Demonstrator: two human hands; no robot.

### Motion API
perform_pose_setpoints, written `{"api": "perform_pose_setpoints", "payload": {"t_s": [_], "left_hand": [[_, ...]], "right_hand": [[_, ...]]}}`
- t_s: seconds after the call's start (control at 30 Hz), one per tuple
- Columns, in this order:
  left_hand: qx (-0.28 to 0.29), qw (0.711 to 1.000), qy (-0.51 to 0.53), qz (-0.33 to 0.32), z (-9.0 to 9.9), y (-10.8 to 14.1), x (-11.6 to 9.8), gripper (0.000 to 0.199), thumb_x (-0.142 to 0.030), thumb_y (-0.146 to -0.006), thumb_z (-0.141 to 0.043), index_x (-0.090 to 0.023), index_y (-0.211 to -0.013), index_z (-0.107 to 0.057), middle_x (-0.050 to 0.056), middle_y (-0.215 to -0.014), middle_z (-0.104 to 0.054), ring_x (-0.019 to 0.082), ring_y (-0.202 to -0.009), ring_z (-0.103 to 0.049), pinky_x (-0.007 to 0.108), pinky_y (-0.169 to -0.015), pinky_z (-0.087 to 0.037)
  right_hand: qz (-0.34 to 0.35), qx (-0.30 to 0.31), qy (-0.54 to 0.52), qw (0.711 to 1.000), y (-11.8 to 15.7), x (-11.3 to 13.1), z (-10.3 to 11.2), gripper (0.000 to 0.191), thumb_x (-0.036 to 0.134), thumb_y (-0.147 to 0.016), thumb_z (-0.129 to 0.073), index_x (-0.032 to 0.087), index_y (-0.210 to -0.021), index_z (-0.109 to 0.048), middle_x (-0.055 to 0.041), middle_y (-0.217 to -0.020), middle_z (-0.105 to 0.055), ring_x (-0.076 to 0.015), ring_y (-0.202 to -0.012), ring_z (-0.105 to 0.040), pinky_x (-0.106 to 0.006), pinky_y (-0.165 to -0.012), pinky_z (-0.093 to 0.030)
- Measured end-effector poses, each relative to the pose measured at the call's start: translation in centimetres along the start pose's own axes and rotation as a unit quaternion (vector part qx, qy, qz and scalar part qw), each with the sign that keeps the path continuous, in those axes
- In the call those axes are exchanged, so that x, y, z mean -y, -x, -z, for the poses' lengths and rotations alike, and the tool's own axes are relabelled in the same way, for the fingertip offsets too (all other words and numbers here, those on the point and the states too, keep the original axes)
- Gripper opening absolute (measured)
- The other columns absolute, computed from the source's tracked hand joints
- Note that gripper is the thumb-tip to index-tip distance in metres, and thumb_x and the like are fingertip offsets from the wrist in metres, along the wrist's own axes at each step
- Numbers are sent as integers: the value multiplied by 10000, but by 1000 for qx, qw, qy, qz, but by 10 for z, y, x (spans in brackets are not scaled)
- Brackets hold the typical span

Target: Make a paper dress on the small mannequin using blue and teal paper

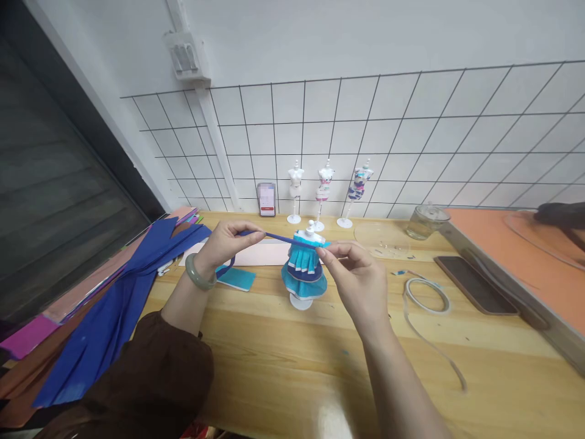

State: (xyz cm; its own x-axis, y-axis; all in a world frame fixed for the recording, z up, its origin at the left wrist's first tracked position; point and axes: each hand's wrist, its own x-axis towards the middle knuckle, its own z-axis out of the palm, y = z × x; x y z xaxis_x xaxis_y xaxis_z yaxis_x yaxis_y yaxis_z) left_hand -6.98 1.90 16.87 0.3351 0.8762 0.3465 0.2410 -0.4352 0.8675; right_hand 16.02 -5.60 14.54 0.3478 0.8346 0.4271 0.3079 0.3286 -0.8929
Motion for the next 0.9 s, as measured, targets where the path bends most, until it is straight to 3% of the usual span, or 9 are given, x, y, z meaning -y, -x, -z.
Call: {"api": "perform_pose_setpoints", "payload": {"t_s": [0.23, 0.47, 0.6, 0.73, 0.9], "left_hand": [[23, 998, 59, 24, -8, -1, -2, 227, -355, -682, -718, -170, -813, -726, 51, -837, -723, 182, -835, -649, 299, -760, -518], [16, 996, 84, -15, -24, -8, -1, 180, -323, -703, -701, -148, -745, -688, 35, -756, -681, 147, -764, -625, 289, -733, -508], [35, 991, 110, -65, -33, -11, 0, 152, -282, -748, -658, -140, -700, -635, 65, -936, -661, 164, -922, -614, 329, -857, -482], [71, 983, 162, -49, -40, -12, 2, 163, -274, -768, -640, -128, -705, -602, 106, -1065, -651, 204, -1031, -602, 392, -931, -455], [70, 974, 212, -25, -46, -15, 6, 174, -275, -756, -657, -120, -713, -590, 126, -1072, -660, 227, -1046, -603, 415, -923, -468]], "right_hand": [[-9, -11, -36, 999, 0, -6, 0, 188, 370, -704, -720, 195, -682, -652, -75, -931, -693, -237, -900, -650, -408, -809, -526], [-36, -21, -107, 993, 4, -6, 4, 155, 291, -708, -730, 203, -649, -616, -61, -924, -723, -230, -940, -665, -367, -832, -529], [-68, -35, -149, 986, 3, -14, 5, 186, 309, -695, -741, 193, -670, -597, -68, -892, -731, -236, -871, -689, -404, -829, -539], [-87, -34, -189, 977, 0, -22, 5, 226, 341, -695, -743, 190, -693, -575, -63, -817, -737, -248, -842, -701, -440, -847, -535], [-92, -12, -205, 974, -3, -27, 6, 247, 371, -709, -729, 187, -711, -564, -66, -801, -740, -255, -832, -705, -447, -843, -545]]}}
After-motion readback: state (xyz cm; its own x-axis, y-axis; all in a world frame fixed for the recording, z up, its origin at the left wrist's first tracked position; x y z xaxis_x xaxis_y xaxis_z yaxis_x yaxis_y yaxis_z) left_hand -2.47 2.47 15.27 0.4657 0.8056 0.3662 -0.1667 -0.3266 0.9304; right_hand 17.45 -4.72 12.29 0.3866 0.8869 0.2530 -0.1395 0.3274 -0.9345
